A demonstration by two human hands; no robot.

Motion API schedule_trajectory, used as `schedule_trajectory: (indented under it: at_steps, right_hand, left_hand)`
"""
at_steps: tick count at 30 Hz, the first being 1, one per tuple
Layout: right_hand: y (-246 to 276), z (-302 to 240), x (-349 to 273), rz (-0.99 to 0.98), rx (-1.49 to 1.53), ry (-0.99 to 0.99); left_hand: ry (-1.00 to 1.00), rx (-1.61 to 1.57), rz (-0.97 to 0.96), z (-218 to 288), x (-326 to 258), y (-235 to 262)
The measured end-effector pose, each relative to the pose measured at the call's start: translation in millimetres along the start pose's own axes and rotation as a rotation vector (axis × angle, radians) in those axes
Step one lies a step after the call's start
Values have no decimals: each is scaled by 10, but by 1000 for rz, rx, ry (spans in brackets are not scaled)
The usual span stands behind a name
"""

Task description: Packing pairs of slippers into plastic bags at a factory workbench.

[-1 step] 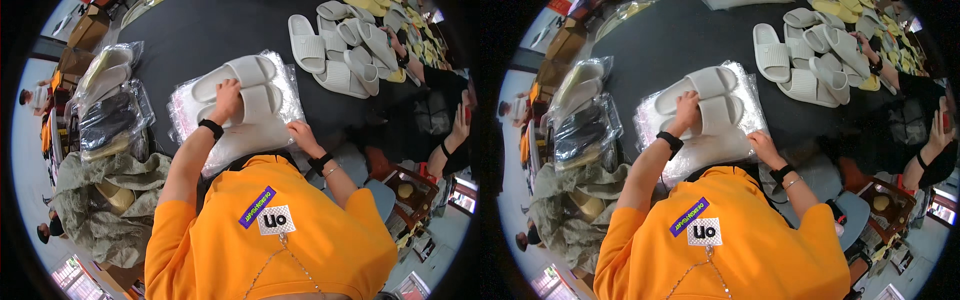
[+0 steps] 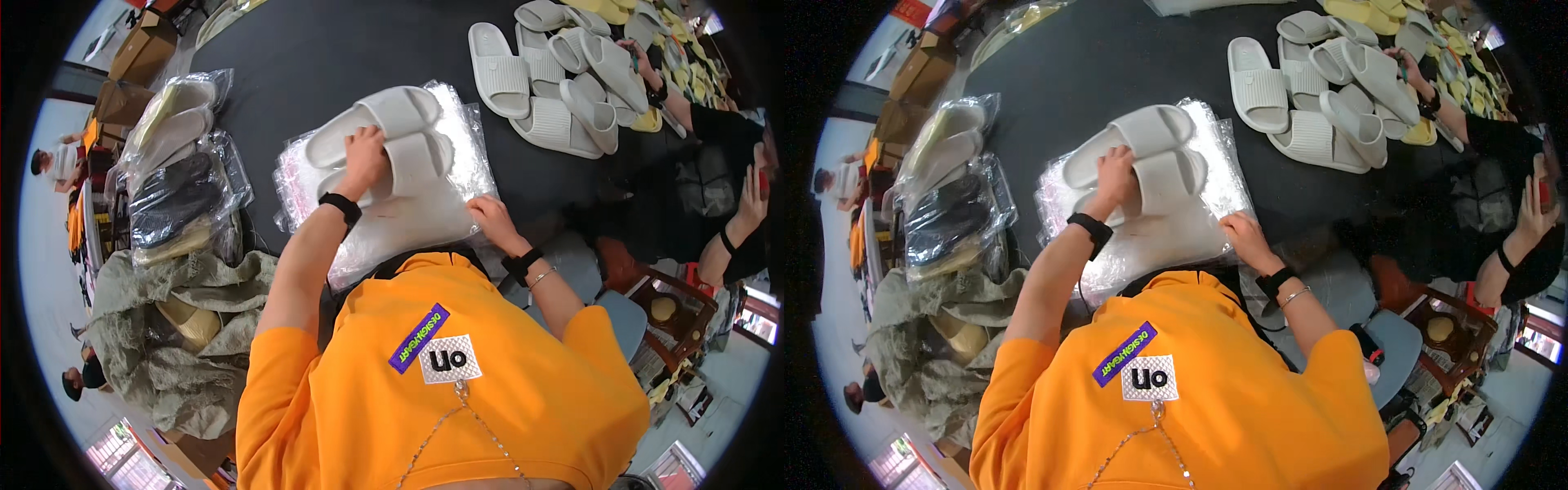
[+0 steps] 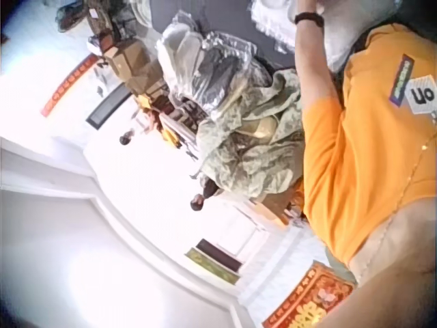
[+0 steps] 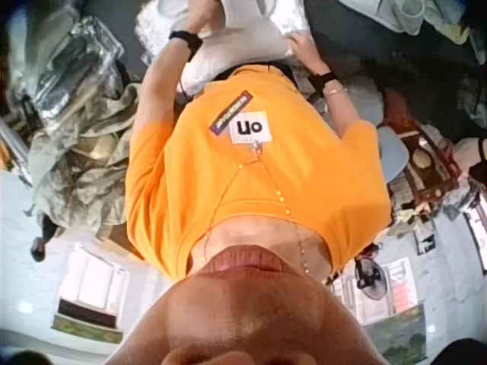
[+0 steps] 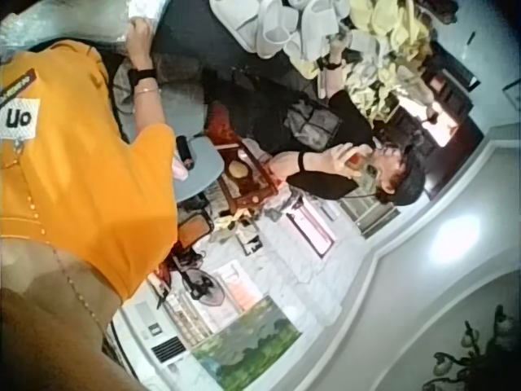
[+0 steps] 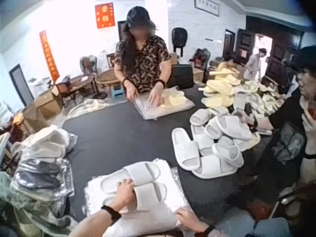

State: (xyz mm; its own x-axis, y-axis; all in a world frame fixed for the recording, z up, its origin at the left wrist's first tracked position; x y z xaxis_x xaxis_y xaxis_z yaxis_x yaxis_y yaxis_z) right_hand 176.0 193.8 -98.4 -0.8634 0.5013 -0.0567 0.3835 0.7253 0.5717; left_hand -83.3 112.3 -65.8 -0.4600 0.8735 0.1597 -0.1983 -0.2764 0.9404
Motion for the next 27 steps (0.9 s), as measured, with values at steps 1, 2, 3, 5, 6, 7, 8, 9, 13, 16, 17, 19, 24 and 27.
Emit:
schedule_trajectory:
  at_steps: [1, 2, 3, 5, 6, 7, 8, 9, 13, 16, 17, 19, 24, 27]
  right_hand:
    - [-16, 26, 3, 4, 5, -4]
    - [-32, 25, 23, 6, 12, -1]
    - [-30, 22, 28, 4, 4, -20]
    - [-18, -1, 37, -5, -13, -55]
    - [9, -11, 37, -1, 32, -103]
    - [49, -32, 38, 3, 76, -150]
    - [65, -30, 16, 4, 118, -201]
    - [85, -31, 11, 32, 122, -189]
    - [113, -1, 70, 95, 126, -152]
    - [80, 50, 108, 130, 26, -54]
    - [81, 58, 112, 125, 11, -35]
    - [96, 48, 104, 115, 0, -30]
    - [77, 13, 101, 67, 27, -58]
    - [70, 10, 116, 26, 20, -76]
  left_hand:
    - [73, 63, 5, -148, 28, 33]
    - [168, 96, -19, -357, 54, 54]
    - [256, 148, -40, -459, 75, 155]
    - [284, 201, 24, -574, 105, 371]
    - [277, 225, 63, -558, 83, 525]
    - [221, 187, 88, -489, 70, 642]
    - [165, 145, 111, -403, 32, 751]
    - [110, 103, 132, -305, -18, 845]
    - [-78, 91, -63, 409, -341, 657]
    - [-137, 51, -197, 576, -680, 39]
    - [-133, -15, -117, 514, -765, 8]
    - [-88, -78, -12, 329, -900, 74]
    - [193, 10, 7, -483, -1396, 298]
    - [405, 34, 3, -946, -1612, 456]
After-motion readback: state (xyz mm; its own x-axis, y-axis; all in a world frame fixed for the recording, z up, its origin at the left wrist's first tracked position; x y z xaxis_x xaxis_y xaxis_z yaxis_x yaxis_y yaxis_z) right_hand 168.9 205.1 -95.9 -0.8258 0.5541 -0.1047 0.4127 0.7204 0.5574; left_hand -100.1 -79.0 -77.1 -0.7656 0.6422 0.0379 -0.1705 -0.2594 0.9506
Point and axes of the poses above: each hand's wrist, its own x-axis towards the middle knuckle, its own y-axis out of the back of the hand, z = x × y, the point moved 7 cm from there along x, towards the middle knuckle, and after that the axes turned 1 degree about -z, right-handed, at the moved point
